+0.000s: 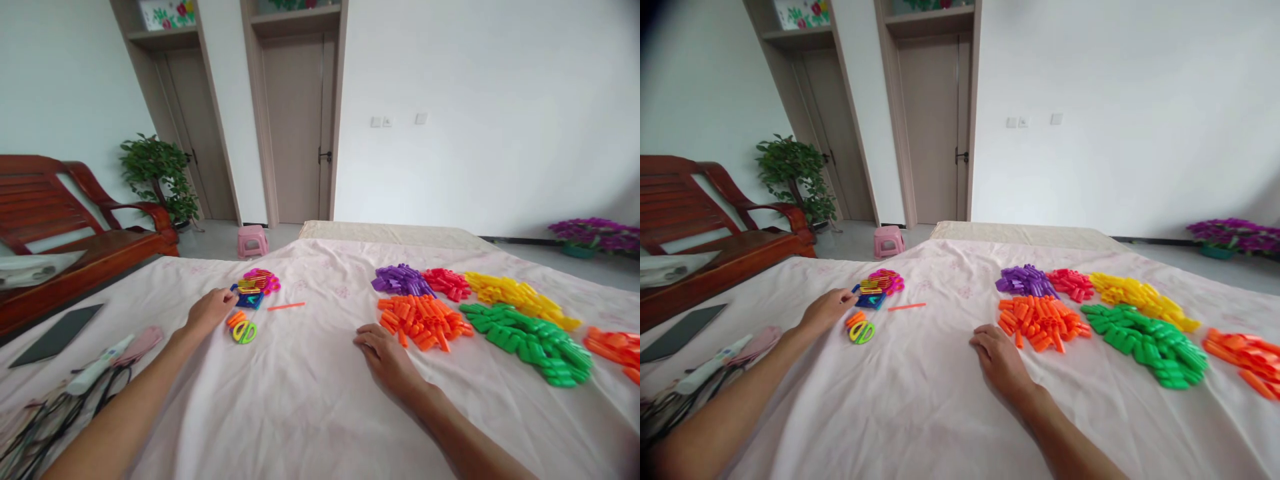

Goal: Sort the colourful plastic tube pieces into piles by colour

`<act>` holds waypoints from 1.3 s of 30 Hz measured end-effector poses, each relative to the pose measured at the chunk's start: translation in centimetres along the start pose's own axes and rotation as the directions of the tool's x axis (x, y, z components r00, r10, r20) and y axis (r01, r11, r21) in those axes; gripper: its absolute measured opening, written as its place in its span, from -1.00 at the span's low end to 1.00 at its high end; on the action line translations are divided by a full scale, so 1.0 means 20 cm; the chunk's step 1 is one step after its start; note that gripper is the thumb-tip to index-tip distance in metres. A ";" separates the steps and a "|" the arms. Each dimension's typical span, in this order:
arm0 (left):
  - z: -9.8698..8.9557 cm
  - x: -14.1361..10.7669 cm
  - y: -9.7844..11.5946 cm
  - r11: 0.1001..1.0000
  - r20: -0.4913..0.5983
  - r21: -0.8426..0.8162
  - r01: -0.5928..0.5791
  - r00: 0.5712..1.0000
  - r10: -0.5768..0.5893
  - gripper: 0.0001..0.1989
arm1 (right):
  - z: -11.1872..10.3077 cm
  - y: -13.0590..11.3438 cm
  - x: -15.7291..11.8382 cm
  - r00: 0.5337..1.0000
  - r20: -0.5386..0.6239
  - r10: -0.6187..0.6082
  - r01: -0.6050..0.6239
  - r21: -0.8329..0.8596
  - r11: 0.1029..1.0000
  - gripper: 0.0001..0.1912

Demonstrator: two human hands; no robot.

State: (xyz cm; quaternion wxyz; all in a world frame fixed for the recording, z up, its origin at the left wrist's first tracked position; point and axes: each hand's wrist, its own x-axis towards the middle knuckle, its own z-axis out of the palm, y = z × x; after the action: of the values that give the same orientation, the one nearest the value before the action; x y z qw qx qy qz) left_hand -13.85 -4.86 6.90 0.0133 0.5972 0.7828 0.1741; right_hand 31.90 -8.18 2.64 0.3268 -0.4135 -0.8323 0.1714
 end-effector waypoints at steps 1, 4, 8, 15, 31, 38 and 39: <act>0.01 -0.03 -0.01 1.000 0.042 0.009 -0.003 0.999 0.003 -0.69 | 0.00 0.00 0.00 1.000 0.000 -0.001 0.001 -0.005 1.000 -0.73; 0.04 -0.07 -0.01 1.000 0.165 0.008 -0.020 0.986 0.019 -0.74 | 0.00 -0.01 0.00 1.000 -0.014 -0.008 0.008 -0.016 1.000 -0.73; 0.06 -0.04 0.03 0.998 0.240 -0.034 -0.048 0.969 0.055 -0.76 | 0.00 -0.02 0.00 0.999 -0.020 -0.027 0.027 -0.019 0.999 -0.73; 0.14 -0.17 0.45 0.845 0.184 -0.492 -0.210 0.923 0.337 -0.68 | 0.00 -0.02 -0.02 0.998 -0.066 0.015 -0.011 0.056 0.998 -0.75; 0.46 -0.57 1.15 0.487 0.193 -0.873 -0.038 0.889 0.416 -0.64 | -0.14 0.01 -0.04 0.952 -0.077 0.295 -0.260 0.299 0.918 -0.81; 0.57 -0.50 1.00 0.704 0.033 -0.587 -0.400 0.857 0.514 -0.72 | -0.78 0.59 -0.15 0.545 -0.712 0.443 -0.412 0.233 0.881 -0.67; 0.58 -0.49 1.00 0.692 0.010 -0.560 -0.456 0.831 0.556 -0.74 | -0.89 0.68 -0.23 0.440 -0.759 0.480 -0.511 0.228 0.829 -0.64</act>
State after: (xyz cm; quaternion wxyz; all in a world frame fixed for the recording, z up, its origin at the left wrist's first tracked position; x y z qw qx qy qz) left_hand 10.17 -6.66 -0.11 0.2009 0.7747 0.5019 0.3280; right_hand 53.99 -3.42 6.16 0.5873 -0.6751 -0.4444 0.0437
